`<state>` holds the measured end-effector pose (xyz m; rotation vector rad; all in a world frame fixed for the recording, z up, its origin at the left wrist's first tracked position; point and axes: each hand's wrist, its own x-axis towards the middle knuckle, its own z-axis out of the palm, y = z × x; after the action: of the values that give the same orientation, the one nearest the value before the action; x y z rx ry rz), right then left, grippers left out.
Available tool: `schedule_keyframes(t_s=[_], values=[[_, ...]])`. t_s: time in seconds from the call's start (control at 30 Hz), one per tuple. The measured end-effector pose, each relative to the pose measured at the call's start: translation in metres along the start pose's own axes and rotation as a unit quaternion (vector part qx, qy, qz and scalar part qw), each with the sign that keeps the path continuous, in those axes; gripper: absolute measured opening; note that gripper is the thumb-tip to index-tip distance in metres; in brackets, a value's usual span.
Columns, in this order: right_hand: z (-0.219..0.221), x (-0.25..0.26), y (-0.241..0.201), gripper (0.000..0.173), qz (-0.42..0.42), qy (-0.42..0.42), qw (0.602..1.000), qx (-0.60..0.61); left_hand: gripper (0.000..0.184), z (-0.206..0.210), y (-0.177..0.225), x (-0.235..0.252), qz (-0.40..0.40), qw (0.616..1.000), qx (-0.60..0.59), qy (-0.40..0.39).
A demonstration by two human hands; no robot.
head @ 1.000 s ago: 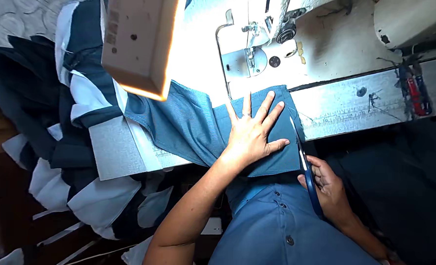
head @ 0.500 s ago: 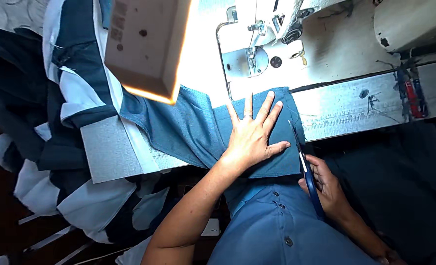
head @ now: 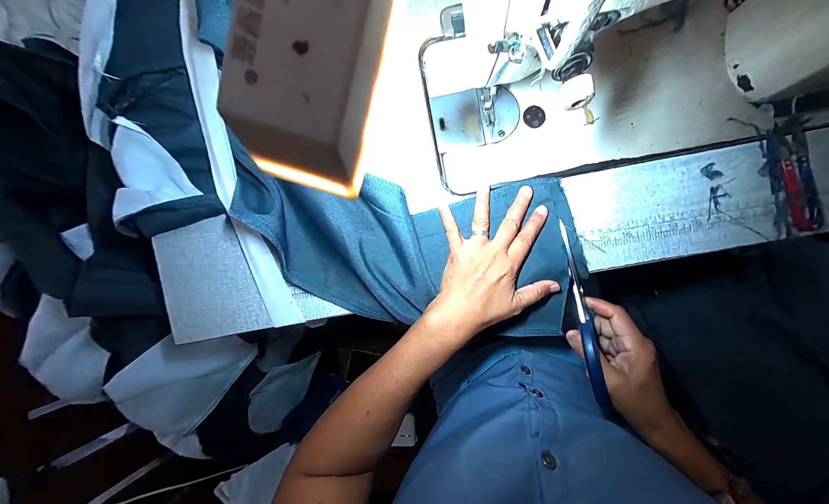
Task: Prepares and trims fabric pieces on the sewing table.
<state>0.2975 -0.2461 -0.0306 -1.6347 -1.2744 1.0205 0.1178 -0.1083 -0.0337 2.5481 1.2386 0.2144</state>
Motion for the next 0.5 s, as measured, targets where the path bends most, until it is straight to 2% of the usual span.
schedule_keyframes(t_s=[0.2, 0.33, 0.5], values=[[-0.013, 0.003, 0.002, 0.045, 0.002, -0.021, 0.999, -0.026, 0.090, 0.000, 0.000, 0.000, 0.006, 1.000, 0.003, 0.001], [-0.018, 0.012, 0.004, 0.062, 0.030, -0.085, 0.995, -0.032, 0.091, 0.001, -0.001, -0.002, 0.011, 1.000, -0.003, -0.002], [-0.005, 0.020, 0.002, 0.059, 0.023, -0.060, 0.998, -0.019, 0.087, 0.001, 0.006, -0.011, 0.026, 0.999, -0.019, -0.011]])
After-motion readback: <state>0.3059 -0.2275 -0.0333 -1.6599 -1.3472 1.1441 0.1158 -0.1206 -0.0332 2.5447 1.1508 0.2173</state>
